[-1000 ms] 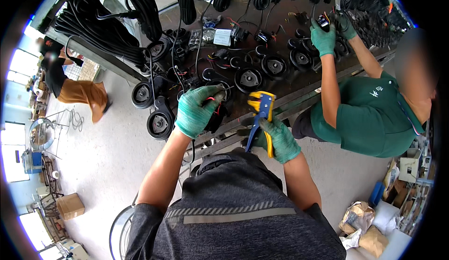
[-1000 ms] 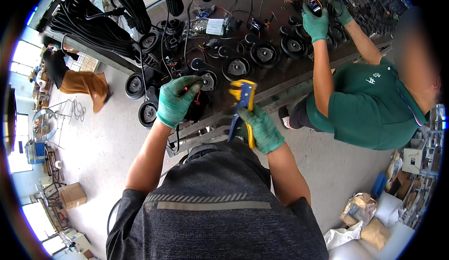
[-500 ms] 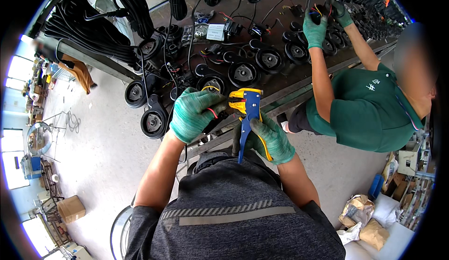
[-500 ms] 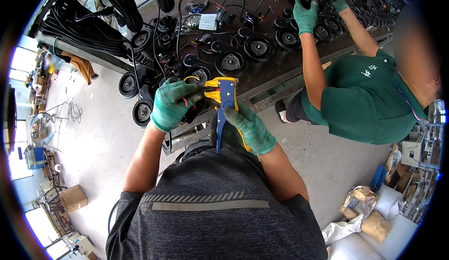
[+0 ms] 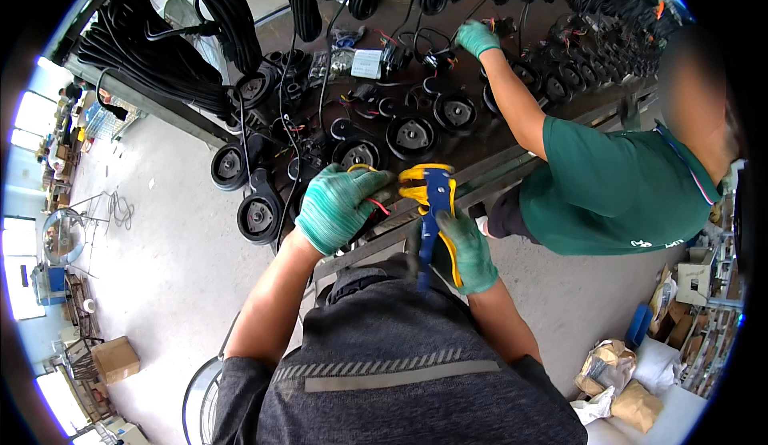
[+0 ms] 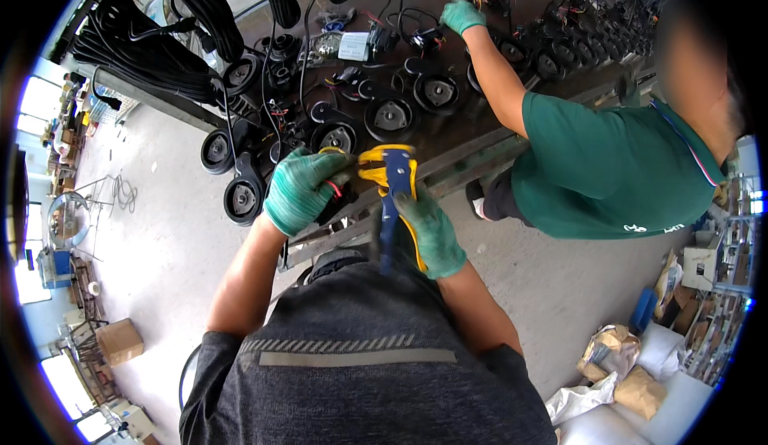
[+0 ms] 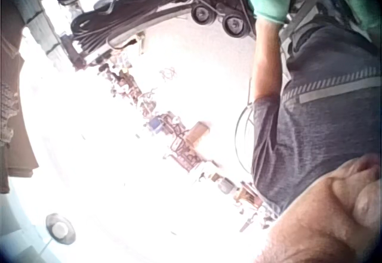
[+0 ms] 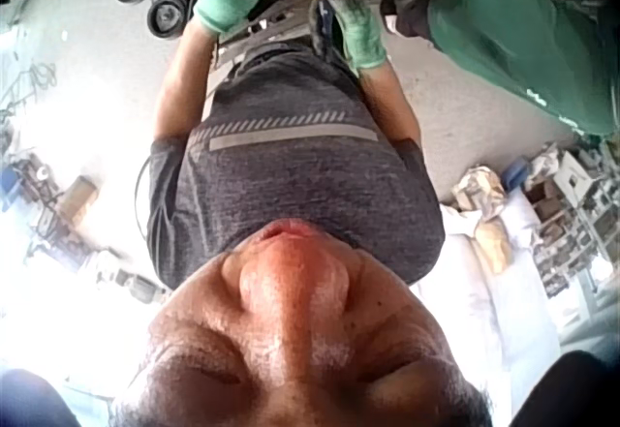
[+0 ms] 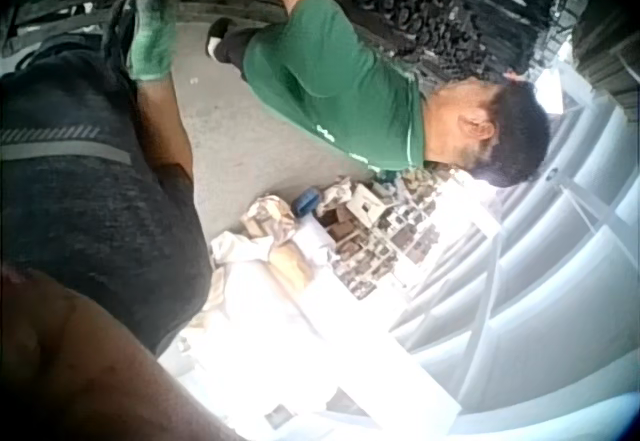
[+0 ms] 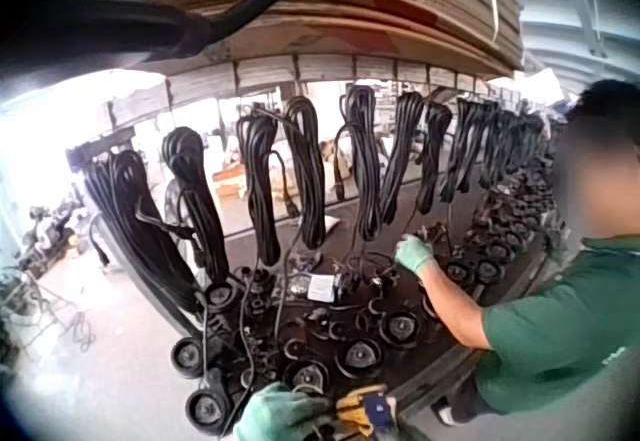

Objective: The person uses a yellow and blue crimping tool to secure wires onto circular black components arranged on a workbench. They repeatedly pick up a component, insert wires, and use the tool to crimp the connection before placing the item back on the table.

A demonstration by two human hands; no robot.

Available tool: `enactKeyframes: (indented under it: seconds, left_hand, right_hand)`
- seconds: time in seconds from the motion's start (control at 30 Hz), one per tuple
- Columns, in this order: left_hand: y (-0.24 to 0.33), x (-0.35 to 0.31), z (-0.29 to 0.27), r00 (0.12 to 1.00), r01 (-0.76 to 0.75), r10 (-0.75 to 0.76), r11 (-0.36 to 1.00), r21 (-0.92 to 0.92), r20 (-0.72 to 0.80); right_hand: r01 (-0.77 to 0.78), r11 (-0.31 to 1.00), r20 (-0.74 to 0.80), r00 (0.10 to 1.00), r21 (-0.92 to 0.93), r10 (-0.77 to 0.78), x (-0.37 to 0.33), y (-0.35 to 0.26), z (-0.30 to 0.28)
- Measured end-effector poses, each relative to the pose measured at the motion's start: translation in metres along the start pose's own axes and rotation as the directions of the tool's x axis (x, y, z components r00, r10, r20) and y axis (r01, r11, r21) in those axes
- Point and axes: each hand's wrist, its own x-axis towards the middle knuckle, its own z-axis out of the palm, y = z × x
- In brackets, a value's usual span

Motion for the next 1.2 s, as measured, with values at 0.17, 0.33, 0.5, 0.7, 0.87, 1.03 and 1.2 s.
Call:
enactKeyframes:
  seconds: [0.17, 0.33, 0.5, 0.7, 0.87, 1.03, 1.2]
  left_hand:
    - [0.000, 0.000, 0.009, 0.980, 0.145, -0.154, 0.986, 0.078, 0.123]
    - [0.019, 0.012, 0.005, 0.952, 0.140, -0.209, 0.948, 0.288, 0.225]
    - [0.033, 0.020, 0.004, 0.920, 0.193, -0.303, 0.902, 0.386, 0.250]
    - [0.033, 0.025, 0.001, 0.876, 0.170, -0.343, 0.877, 0.450, 0.339]
    - [0.031, 0.024, 0.006, 0.872, 0.155, -0.346, 0.866, 0.476, 0.347]
    - [0.039, 0.029, 0.000, 0.860, 0.158, -0.350, 0.874, 0.459, 0.372]
    - [0.036, 0.030, 0.007, 0.863, 0.124, -0.335, 0.866, 0.484, 0.378]
  right_hand:
    - [0.052, 0.991, 0.096, 0.995, -0.127, -0.040, -0.017, -0.014, 0.005]
    - [0.076, 0.952, 0.098, 0.994, -0.298, -0.049, -0.018, -0.006, 0.010]
    - [0.118, 0.908, 0.055, 0.993, -0.401, -0.105, -0.016, -0.007, 0.023]
    - [0.099, 0.901, -0.008, 0.994, -0.423, -0.112, -0.016, -0.008, 0.027]
    - [0.040, 0.943, -0.032, 0.998, -0.332, -0.054, -0.016, -0.007, 0.024]
    - [0.014, 0.977, -0.065, 0.998, -0.211, -0.028, -0.015, -0.005, 0.021]
    - [0.001, 0.979, -0.080, 0.997, -0.204, -0.017, -0.017, -0.008, 0.020]
